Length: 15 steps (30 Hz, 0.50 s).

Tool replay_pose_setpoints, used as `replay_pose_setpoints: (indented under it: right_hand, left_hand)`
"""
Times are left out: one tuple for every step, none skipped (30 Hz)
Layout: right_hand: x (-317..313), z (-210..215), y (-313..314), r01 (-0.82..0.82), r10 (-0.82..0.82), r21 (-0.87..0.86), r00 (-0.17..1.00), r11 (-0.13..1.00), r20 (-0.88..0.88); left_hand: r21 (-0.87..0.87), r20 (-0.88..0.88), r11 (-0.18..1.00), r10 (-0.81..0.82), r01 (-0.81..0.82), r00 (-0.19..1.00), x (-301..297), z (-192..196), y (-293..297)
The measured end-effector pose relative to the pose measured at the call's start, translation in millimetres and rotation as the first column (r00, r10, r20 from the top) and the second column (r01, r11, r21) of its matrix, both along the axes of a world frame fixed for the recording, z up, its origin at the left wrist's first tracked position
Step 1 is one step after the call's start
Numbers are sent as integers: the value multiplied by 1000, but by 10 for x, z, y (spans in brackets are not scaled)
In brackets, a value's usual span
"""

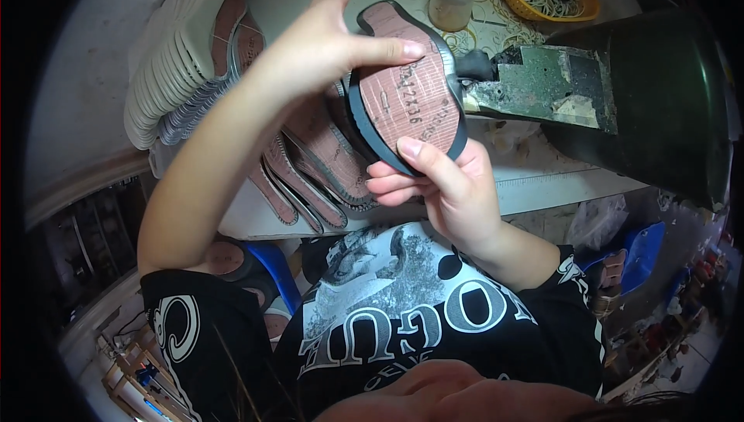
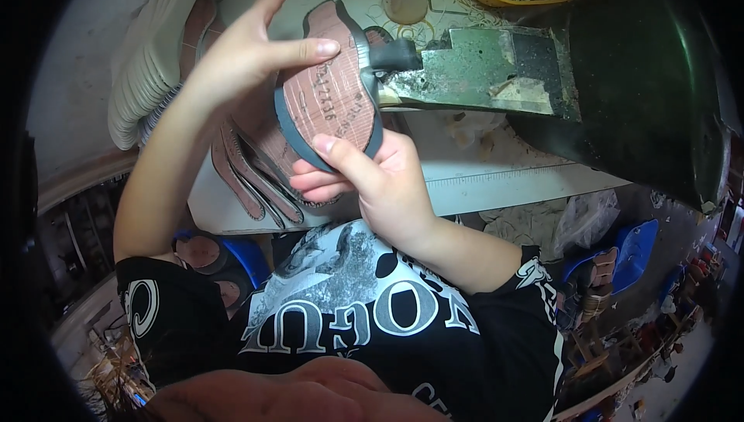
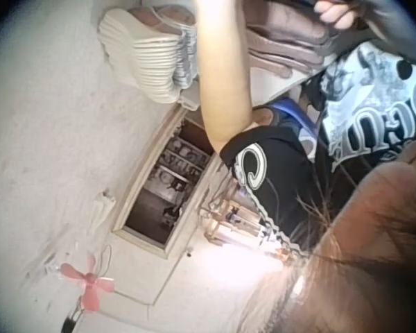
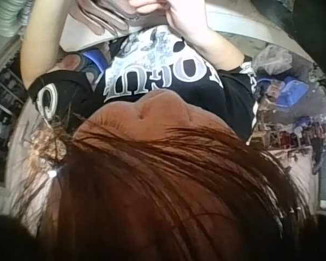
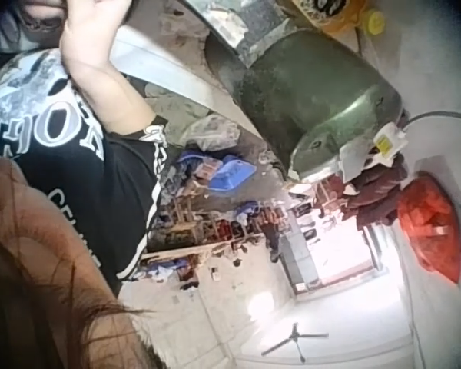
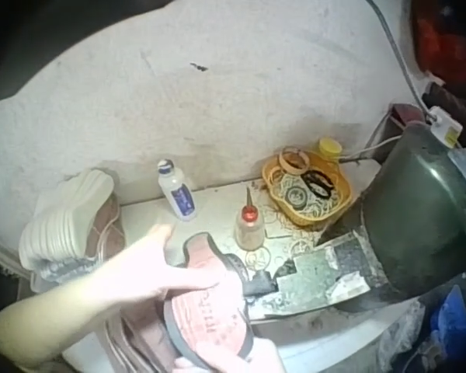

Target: Sorting and organizing shoe insoles at a manufacturing workstation.

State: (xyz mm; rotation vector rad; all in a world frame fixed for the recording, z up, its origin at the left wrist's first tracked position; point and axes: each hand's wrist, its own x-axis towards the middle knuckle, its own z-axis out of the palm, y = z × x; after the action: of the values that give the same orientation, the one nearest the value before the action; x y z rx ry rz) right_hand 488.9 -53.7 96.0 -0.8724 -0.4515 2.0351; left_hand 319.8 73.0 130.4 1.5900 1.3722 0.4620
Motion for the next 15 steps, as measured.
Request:
replay_pose_setpoints:
  right_hand:
    - [6,45,-27,21,-21,6,1000,1000,-6]
    - [19,55,-5,29,-29,-18,1000,999,-8]
    - [34,79,-5,31,-31,-20,999,999,-7]
    - [31,97,14,51,-52,-33,998,998,-18]
    - [30,105,27,71,-73,-46,997,996,-30]
    - [43,103,34,69,-71,-46,997,997,-32]
    - [48,113,29,70,-72,-47,997,996,-37]
    - [49,137,27,77,-79,-76,996,994,-31]
    - [47,158,28,82,-85,-105,996,991,-25]
    - [66,157,26,84,-88,-104,996,991,-27]
    - [80,159,29,94,-98,-110,995,989,-24]
    - [92,163,36,107,-111,-121,993,987,-33]
    - [100,167,47,113,-120,-132,992,985,-45]
    - [102,165,60,119,-126,-135,991,984,-44]
    - [101,160,79,126,-135,-144,989,981,-54]
  left_hand:
    - [124,-100,984,-113,125,989,-65,-97,106]
    - [4,-10,956,-294,294,956,-24,-13,202]
    - [-98,99,882,-452,461,886,31,78,285]
    - [-63,85,801,-590,596,803,54,54,364]
    - [-64,79,801,-590,595,803,78,54,416]
    - [-126,46,779,-613,614,788,105,71,461]
    - [-191,18,753,-638,629,770,121,84,475]
    - [-132,-46,761,-644,635,763,104,111,440]
    - [-135,-52,761,-645,634,763,78,172,403]
    - [-131,-149,770,-638,625,755,97,243,368]
    - [-125,-245,778,-625,615,741,103,281,332]
    - [-50,-284,777,-613,627,737,82,264,301]
    - [-53,-281,774,-618,631,734,72,288,258]
    - [-25,-342,805,-564,593,752,70,328,215]
    - [6,-400,832,-506,554,764,60,353,183]
